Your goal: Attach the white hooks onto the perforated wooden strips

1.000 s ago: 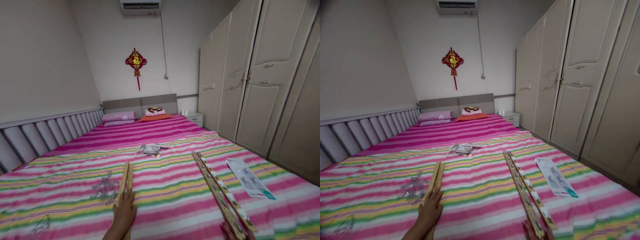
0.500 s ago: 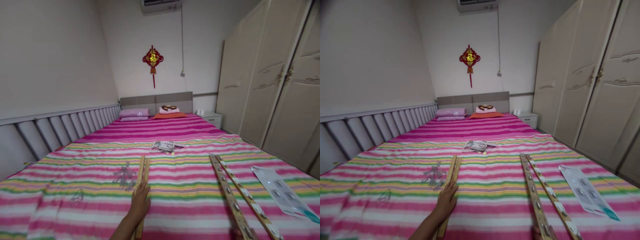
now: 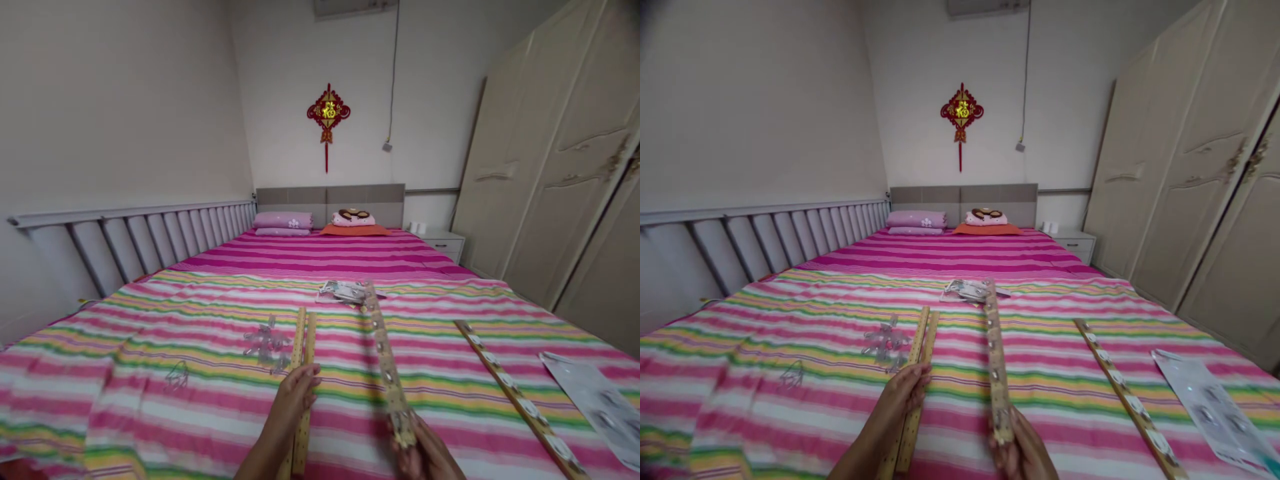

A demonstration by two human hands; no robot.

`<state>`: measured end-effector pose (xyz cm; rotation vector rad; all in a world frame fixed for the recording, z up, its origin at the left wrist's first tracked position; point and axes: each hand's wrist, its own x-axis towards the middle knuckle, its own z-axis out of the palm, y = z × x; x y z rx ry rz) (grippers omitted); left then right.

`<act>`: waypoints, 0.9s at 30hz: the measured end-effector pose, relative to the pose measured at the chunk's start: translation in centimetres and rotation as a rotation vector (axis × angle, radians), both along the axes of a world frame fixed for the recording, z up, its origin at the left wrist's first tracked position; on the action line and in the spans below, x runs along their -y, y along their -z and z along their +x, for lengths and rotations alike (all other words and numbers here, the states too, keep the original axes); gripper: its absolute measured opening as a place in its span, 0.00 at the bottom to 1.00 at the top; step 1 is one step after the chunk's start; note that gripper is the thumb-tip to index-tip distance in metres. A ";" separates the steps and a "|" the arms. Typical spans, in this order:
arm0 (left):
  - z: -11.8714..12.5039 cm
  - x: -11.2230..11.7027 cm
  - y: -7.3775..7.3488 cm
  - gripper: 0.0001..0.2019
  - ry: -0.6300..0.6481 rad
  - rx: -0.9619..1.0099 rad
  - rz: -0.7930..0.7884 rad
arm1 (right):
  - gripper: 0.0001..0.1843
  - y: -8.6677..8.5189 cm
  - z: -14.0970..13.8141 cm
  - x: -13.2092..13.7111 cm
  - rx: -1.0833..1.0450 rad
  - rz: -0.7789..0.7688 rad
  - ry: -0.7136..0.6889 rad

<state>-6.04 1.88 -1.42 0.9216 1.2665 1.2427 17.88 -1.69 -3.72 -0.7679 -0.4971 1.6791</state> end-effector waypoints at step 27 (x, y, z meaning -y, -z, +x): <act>-7.5 -6.4 -0.6 0.22 -0.440 -0.517 0.208 | 0.30 -1.3 -21.4 -10.3 0.422 0.445 -0.322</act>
